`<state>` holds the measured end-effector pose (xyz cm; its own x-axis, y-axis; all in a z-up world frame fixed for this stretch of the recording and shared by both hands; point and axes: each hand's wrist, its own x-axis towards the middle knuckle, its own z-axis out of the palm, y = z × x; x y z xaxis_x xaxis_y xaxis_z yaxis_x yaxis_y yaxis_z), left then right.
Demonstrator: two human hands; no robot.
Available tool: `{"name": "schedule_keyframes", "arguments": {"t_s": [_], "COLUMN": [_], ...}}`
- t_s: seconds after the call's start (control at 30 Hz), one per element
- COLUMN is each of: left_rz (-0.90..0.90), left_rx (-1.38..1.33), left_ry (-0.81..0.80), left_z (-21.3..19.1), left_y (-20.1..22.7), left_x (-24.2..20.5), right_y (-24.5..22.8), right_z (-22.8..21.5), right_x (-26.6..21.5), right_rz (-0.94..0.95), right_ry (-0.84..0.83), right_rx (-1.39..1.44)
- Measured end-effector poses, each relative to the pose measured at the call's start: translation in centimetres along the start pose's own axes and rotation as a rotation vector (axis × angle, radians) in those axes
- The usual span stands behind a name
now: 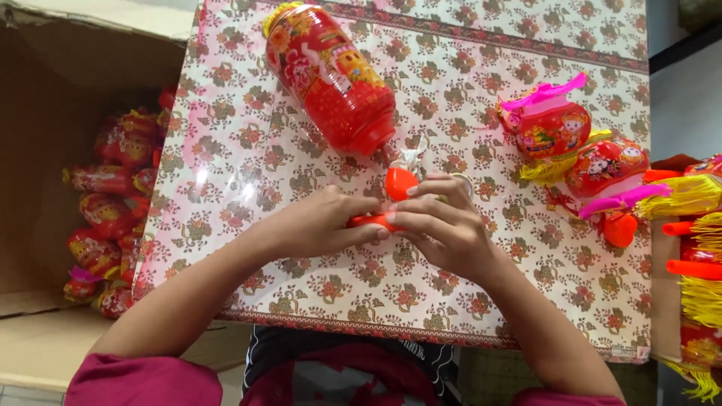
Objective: Assembling various plastic toy components and lanterns at a workspace.
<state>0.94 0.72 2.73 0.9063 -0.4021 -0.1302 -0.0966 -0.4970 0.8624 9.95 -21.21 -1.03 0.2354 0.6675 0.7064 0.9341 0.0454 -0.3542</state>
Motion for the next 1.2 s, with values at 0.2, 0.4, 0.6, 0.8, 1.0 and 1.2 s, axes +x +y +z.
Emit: {"name": "schedule_keyframes", "arguments": {"t_s": [0.2,0.4,0.6,0.8,1.0,1.2], "left_rz": [-0.058,0.022,0.26,0.148,0.097,0.115], "left_rx": [-0.171,0.051,0.541,0.191,0.24,0.444], "left_ry": [-0.063,0.204,0.334,0.09,0.133,0.131], "left_z": [1.1,1.9,0.4,0.1,1.5,1.1], "left_y": [-2.5,-2.5,0.1,-0.2,-0.7,0.9], "left_x": [0.6,0.3,-0.8,-0.3,0.0,-0.9], "right_y": [0.9,0.1,-0.1,-0.5,-0.3,-0.3], "right_z": [0.3,0.0,0.1,0.8,0.2,0.8], "right_x": [-1.7,-0.3,-0.1,0.2,-0.1,-0.4], "right_rz": [-0.052,-0.016,0.008,-0.058,-0.035,0.049], "right_ry": [0.025,0.019,0.019,0.074,0.013,0.014], "right_rx": [-0.013,-0.016,-0.002,-0.016,-0.041,-0.003]}}
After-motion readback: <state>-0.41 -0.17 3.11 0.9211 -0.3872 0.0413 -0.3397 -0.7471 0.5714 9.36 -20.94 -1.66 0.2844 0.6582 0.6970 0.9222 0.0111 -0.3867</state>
